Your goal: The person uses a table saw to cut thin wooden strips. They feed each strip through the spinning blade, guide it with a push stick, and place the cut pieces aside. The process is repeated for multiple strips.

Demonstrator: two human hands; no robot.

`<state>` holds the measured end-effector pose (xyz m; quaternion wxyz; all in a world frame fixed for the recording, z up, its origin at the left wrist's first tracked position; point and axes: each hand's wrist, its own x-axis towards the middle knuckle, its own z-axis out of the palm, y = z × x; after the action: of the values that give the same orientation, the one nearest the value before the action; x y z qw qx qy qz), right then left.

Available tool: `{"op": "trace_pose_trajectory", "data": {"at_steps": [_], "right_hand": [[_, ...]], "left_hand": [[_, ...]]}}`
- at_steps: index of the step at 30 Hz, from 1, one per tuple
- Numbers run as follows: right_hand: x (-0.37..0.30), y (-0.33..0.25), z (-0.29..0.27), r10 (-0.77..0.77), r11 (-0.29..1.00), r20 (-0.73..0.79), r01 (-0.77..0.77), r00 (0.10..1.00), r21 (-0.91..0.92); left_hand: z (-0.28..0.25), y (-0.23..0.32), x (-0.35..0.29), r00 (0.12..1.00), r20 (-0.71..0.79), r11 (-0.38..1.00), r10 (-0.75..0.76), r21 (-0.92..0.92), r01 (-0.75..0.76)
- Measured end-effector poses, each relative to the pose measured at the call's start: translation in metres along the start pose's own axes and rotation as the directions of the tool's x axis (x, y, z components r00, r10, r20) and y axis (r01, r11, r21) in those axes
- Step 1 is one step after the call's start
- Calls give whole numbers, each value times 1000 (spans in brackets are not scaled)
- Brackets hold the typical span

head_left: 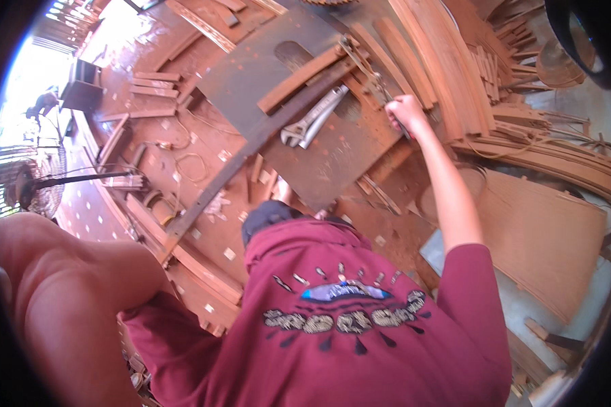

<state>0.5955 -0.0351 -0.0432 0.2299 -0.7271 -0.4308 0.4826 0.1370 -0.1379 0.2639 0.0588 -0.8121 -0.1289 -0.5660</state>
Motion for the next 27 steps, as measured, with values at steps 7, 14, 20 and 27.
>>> {"op": "trace_pose_trajectory", "data": {"at_steps": [7,14,20,27], "right_hand": [[-27,-7,-4,44,997,-8,-44,999,-62],[-35,-24,1,196,973,-13,-196,980,-125],[-28,-8,-16,220,969,-47,-224,974,-108],[-9,-3,-14,177,967,-73,-187,982,-172]], "left_hand": [[31,-28,-30,939,-143,946,-314,38,322],[58,-15,-283,120,459,403,-880,589,700],[89,-29,-287,-183,504,166,-844,570,804],[92,-32,-287,-158,498,200,-853,590,782]]}}
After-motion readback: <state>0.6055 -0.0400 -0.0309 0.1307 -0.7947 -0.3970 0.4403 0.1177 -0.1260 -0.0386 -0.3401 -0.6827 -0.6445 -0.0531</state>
